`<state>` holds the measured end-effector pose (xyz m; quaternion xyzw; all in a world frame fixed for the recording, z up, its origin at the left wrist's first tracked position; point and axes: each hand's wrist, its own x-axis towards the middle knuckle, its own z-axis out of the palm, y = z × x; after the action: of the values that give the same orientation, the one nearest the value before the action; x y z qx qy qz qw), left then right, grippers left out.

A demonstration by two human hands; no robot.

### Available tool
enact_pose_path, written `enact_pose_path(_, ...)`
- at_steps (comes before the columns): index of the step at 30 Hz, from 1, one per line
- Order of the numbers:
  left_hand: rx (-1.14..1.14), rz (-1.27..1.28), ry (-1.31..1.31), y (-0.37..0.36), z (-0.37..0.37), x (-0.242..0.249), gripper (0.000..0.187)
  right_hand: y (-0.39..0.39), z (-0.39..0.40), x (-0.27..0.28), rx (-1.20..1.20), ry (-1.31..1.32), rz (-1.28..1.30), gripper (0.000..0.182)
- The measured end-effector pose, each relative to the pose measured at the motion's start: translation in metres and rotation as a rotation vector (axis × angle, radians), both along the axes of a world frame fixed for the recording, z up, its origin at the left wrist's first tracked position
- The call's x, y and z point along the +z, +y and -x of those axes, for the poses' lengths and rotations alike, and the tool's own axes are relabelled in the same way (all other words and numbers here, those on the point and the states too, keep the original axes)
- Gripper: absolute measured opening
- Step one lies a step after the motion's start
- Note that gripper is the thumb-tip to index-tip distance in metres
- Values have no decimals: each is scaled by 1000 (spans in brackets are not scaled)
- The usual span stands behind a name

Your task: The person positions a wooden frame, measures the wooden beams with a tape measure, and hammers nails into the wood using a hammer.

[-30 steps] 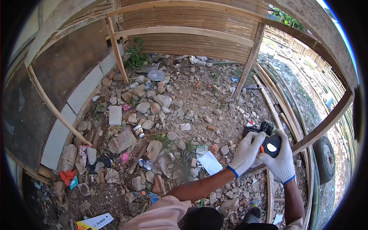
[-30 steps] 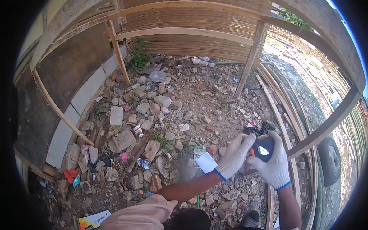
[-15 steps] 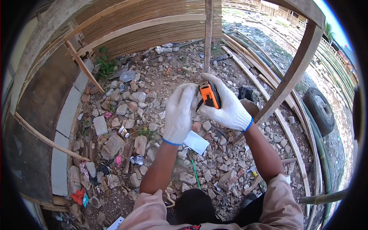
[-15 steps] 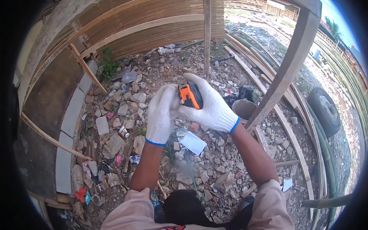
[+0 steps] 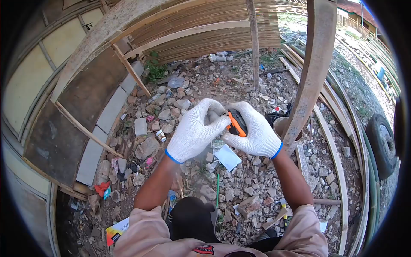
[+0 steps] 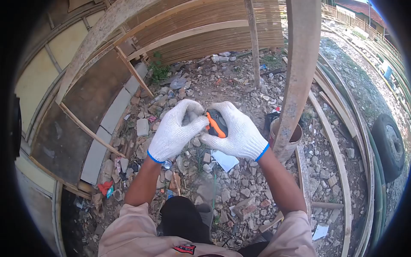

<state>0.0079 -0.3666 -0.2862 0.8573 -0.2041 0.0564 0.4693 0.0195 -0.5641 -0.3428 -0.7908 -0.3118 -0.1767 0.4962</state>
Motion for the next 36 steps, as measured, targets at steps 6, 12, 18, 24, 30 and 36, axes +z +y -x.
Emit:
enact_pose_path(6,-232,-321,106,-38,8,38,25,-34,43,-16,56,78,-133,76)
enact_pose_path(12,-132,-183,-287,-91,38,153,11,-75,53,7,-25,320,-261,74)
enact_pose_path(18,-193,-324,-851,-125,1,246,32,-99,48,-21,-136,-142,-524,70)
enact_pose_path(24,-62,-539,-1014,-156,-37,279,40,-115,76,-19,-50,268,-490,70)
enact_pose_path(30,-169,-581,-953,-165,-47,281,40,-100,61,-52,-85,365,-563,65)
enact_pose_path(36,-173,-594,-986,-164,-45,277,36,-100,57,-66,-217,332,-540,50)
